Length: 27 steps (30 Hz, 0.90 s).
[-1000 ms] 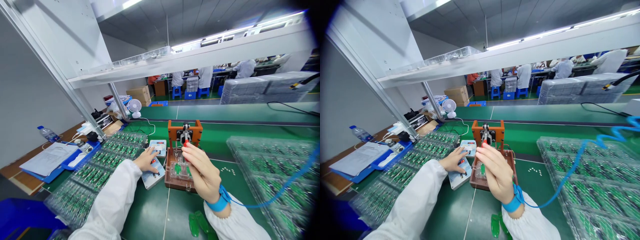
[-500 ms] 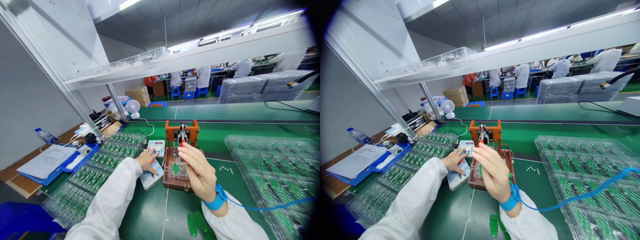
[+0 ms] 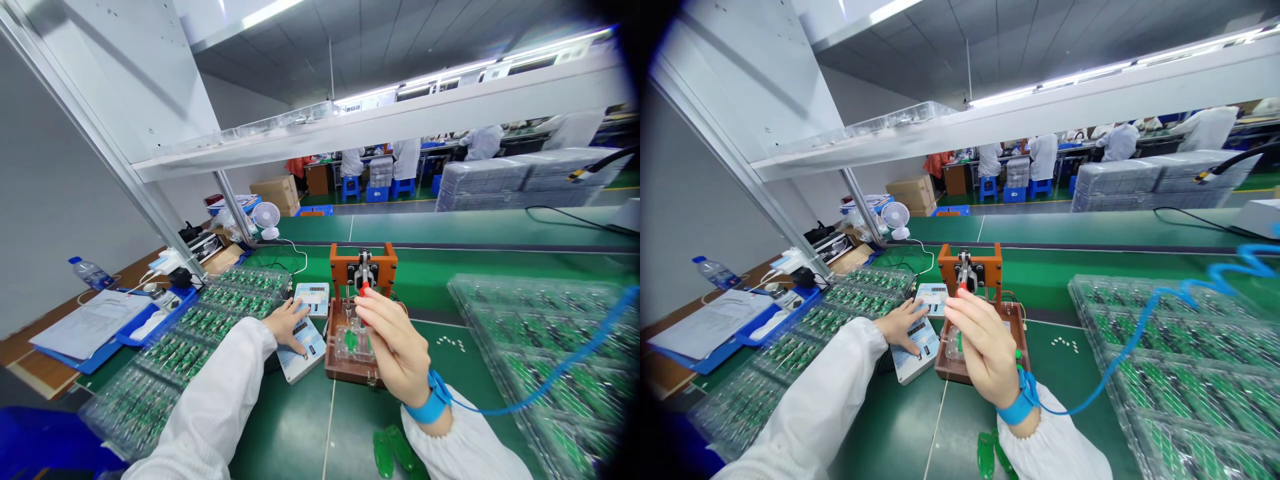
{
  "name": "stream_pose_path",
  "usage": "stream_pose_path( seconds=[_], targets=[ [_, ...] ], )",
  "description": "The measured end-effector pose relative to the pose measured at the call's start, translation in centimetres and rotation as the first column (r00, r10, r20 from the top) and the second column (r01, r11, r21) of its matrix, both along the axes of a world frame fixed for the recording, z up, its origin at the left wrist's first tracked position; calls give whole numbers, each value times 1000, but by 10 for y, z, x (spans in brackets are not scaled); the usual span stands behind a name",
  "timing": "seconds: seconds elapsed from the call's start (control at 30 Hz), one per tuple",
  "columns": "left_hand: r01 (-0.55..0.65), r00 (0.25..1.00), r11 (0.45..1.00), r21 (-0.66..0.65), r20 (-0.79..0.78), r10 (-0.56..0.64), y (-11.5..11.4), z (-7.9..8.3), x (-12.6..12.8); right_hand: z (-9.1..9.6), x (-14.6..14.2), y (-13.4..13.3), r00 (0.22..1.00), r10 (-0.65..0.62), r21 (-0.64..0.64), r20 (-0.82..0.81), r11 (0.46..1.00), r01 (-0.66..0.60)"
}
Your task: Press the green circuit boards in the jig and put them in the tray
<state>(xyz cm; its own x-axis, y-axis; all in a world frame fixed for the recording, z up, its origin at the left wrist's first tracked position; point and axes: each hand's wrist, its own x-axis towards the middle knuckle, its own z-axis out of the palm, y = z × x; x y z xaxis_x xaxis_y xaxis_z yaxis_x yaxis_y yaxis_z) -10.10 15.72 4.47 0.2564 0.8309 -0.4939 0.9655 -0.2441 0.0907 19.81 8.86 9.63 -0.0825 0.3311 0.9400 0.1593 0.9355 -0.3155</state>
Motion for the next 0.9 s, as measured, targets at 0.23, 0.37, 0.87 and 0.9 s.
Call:
stream_pose_path(
  seconds=[0.23, 0.37, 0.87, 0.9],
  targets=[
    [7, 1000, 1000, 6, -12, -7, 2, -1, 1, 1, 0, -1, 1000, -18, -1, 10, 1000, 18],
    [-10, 999, 1000, -19, -51, 9, 0, 6, 6, 2, 0, -1, 1000, -9, 1, 11, 1000, 9],
    [-42, 998, 986, 160, -49, 50, -30, 49, 38, 1, -2, -2, 999, -47, -6, 3, 999, 47],
    [-57, 998, 972, 226, 20, 54, -44, 56, 47, 1, -2, -2, 999, -44, -3, 2, 999, 44]
  ],
)
